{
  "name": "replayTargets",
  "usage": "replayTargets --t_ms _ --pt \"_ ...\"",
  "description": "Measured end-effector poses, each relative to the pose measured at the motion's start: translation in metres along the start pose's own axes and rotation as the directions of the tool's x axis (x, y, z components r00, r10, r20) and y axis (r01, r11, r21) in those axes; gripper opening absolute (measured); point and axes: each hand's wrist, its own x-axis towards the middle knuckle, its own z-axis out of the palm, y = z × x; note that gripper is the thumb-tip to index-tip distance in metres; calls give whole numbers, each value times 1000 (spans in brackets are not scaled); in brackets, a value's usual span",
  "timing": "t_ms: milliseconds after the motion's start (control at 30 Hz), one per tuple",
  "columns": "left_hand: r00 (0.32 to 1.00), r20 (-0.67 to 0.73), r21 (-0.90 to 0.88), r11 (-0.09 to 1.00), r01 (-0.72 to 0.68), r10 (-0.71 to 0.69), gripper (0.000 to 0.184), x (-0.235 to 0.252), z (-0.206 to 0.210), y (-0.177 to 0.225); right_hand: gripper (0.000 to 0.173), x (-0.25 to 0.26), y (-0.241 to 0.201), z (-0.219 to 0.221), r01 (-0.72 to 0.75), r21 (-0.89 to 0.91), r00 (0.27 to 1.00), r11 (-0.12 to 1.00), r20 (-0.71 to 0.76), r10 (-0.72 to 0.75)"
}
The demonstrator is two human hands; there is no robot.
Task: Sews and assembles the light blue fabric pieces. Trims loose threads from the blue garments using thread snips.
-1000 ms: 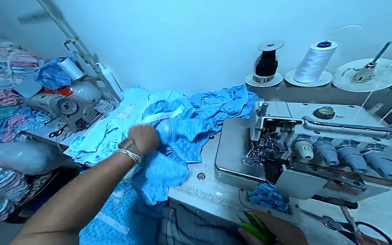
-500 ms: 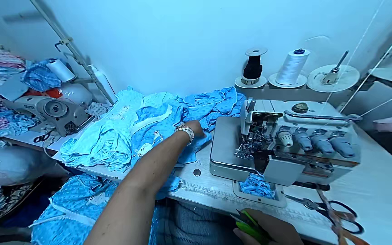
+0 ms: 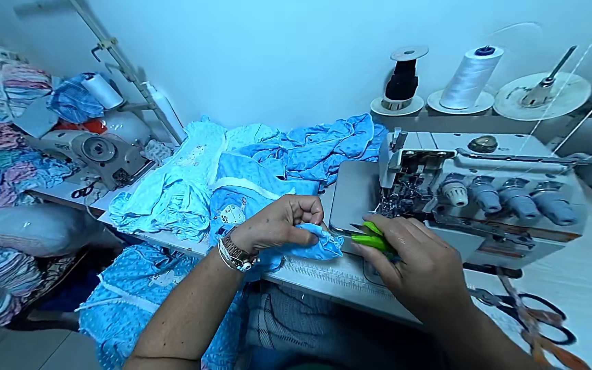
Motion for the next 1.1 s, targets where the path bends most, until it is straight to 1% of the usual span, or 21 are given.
replayTargets --t_ms 133,233,367,433,500,567,600,633,667,700,733,767,833,867,900,933,967,1000,1033,1067,1100 --pt "1000 10 -50 999 1 -1 26 1 0 -6 37 2 -2 6 103 14 994 995 31 -103" --pt "1000 19 -61 998 2 -1 24 5 2 -9 34 -2 -3 4 144 85 989 986 -1 -145" --pt "999 50 -95 995 -17 22 24 10 7 -15 34 -6 -3 7 183 193 982 964 8 -188" --pt "997 68 5 999 -45 44 23 12 17 -19 35 -8 -5 8 179 265 982 948 9 -189" --pt "994 105 172 983 -60 43 17 10 28 -20 36 -14 -6 6 196 353 978 915 -7 -207" --pt "989 128 404 915 9 -67 13 3 39 -17 36 -23 -9 -4 152 461 987 874 -34 -154" --pt "974 176 506 862 34 -142 11 0 39 -22 34 -27 -7 -11 112 492 994 863 -57 -97" --pt "943 237 570 819 58 -232 12 -3 37 -27 32 -31 -4 -18 65 511 996 857 -82 -27" --pt "895 284 613 783 106 -343 16 -6 33 -29 30 -33 0 -23 21 516 994 856 -104 39" --pt "859 279 648 744 163 -430 23 -6 28 -27 29 -34 5 -25 -20 513 988 858 -122 95" --pt "862 220 682 704 199 -457 28 -3 22 -24 29 -36 8 -26 -56 512 980 857 -134 144" --pt "887 138 720 659 216 -442 28 5 14 -20 28 -38 10 -25 -87 510 974 856 -139 181" --pt "944 -75 799 548 249 -320 24 32 -11 -16 27 -43 11 -20 -113 493 971 863 -131 202" --pt "952 -180 830 482 282 -248 25 49 -25 -18 27 -46 10 -17 -113 472 976 874 -114 188" --pt "951 -243 855 420 303 -192 30 67 -38 -25 28 -48 8 -14 -106 457 981 883 -96 167" --pt "947 -268 871 375 317 -176 38 82 -50 -37 28 -49 6 -10 -92 453 986 887 -83 145" --pt "934 -283 874 342 345 -219 49 94 -57 -48 28 -50 4 -8 -76 448 990 891 -74 121" --pt "907 -295 867 314 386 -301 59 103 -58 -58 28 -51 4 -8 -65 441 993 895 -61 102" --pt "869 -301 856 290 428 -392 62 108 -55 -64 28 -52 5 -10 -61 433 995 899 -50 91" --pt "833 -303 849 266 457 -464 60 110 -52 -66 28 -54 8 -12 -65 423 995 904 -46 93" --pt "814 -306 846 251 470 -495 54 107 -49 -63 28 -56 11 -14 -82 410 993 909 -44 109"
